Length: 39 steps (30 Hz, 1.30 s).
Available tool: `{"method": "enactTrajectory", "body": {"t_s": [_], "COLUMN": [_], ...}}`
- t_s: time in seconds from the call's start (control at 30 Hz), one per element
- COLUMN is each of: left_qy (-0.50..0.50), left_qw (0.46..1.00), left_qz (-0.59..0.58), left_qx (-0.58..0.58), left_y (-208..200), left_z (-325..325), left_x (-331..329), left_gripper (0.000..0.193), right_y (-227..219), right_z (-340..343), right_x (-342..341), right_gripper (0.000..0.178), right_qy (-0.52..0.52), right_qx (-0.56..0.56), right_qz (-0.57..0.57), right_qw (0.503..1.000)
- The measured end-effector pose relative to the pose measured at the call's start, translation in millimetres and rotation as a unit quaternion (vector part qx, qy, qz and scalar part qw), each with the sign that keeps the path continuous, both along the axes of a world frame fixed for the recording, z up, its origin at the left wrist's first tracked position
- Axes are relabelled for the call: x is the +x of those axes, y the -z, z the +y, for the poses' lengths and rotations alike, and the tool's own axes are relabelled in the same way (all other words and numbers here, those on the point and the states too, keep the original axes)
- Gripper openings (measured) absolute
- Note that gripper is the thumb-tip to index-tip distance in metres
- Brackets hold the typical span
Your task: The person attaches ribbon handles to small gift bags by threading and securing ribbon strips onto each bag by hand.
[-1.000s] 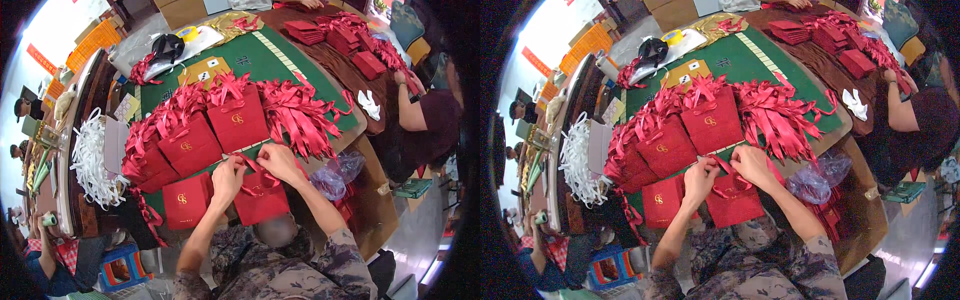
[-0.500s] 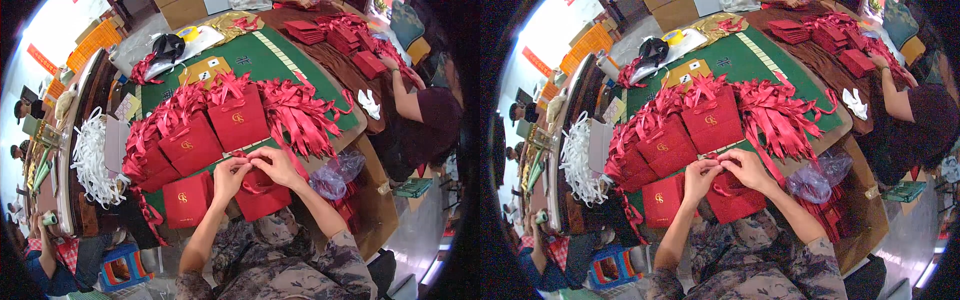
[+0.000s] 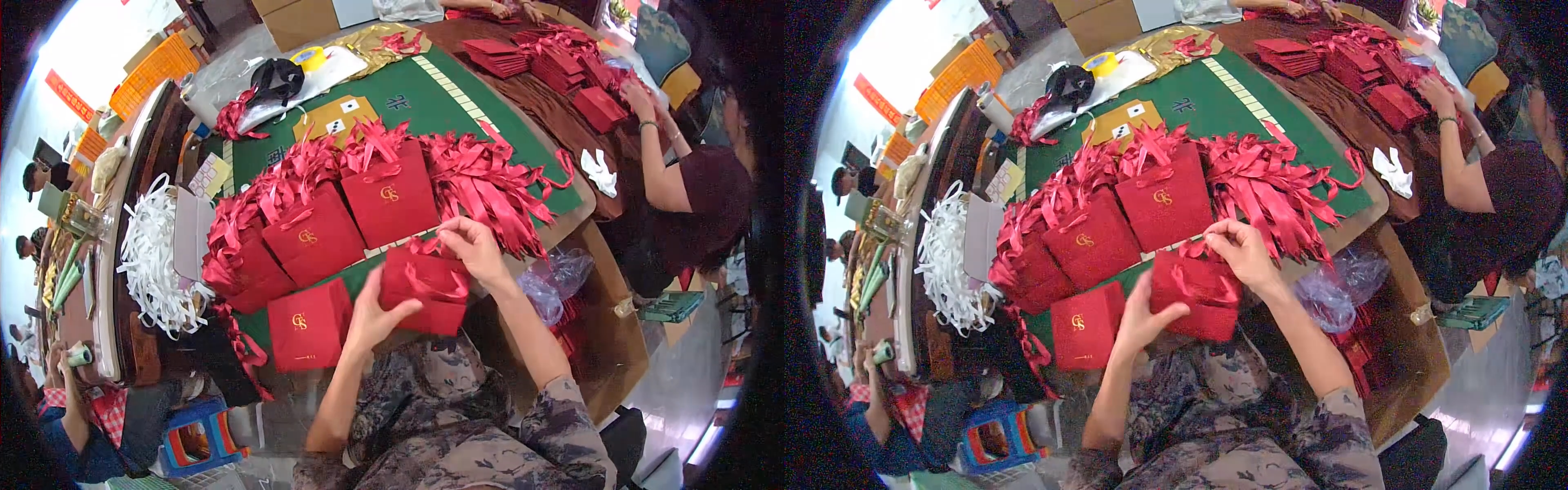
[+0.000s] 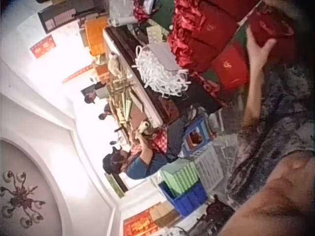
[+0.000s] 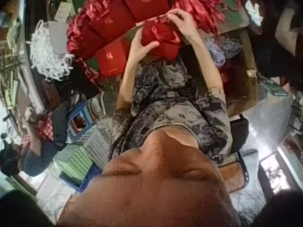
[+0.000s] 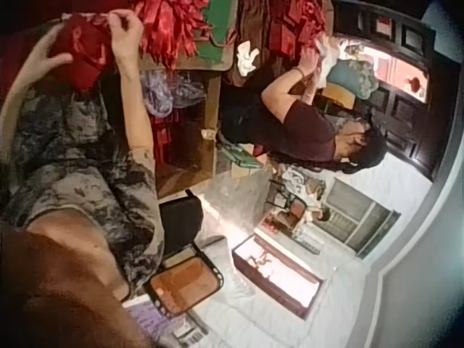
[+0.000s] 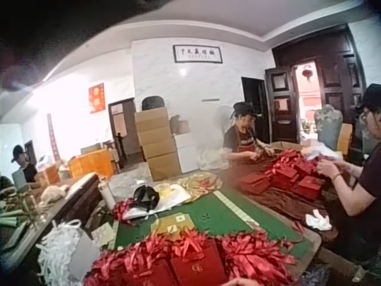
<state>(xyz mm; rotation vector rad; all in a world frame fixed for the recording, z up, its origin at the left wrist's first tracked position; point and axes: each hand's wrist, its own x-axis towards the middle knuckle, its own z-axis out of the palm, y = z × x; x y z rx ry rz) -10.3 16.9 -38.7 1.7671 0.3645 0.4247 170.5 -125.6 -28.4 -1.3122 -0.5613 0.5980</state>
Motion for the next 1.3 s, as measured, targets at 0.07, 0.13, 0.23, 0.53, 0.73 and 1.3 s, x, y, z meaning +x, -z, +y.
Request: {"method": "enactTrajectory", "body": {"t_s": [0.07, 0.13, 0.23, 0.53, 0.73, 1.3], "left_qy": [0.013, -0.007, 0.013, 0.017, -0.048, -0.212], "left_qw": [1.000, 1.000, 1.000, 0.999, 0.987, 0.972], "left_qz": [0.017, -0.003, 0.015, -0.020, -0.054, -0.042], "left_qx": [0.021, 0.022, -0.019, -0.047, -0.142, 0.097], "left_y": [1, 2, 1, -5, -26, -49], "left_z": [-3, -12, -25, -29, -18, 72], "left_x": [-7, -17, -34, -49, -35, -56], "left_gripper": [0.073, 0.068, 0.058, 0.051, 0.055, 0.042], "right_y": [-2, -2, 3, 20, 5, 0], "right_z": [4, 7, 16, 27, -6, 71], "right_x": [1, 5, 23, 33, 12, 51], "right_gripper": [0.011, 0.012, 0.013, 0.022, 0.046, 0.029], "right_qy": [-0.009, -0.014, 0.062, 0.036, 0.046, 0.059], "right_qx": [-0.021, -0.045, -0.043, -0.060, -0.091, 0.041], "right_qz": [-0.007, -0.015, -0.052, -0.153, -0.034, -0.178], "right_qw": [1.000, 0.999, 0.996, 0.986, 0.994, 0.981]}}
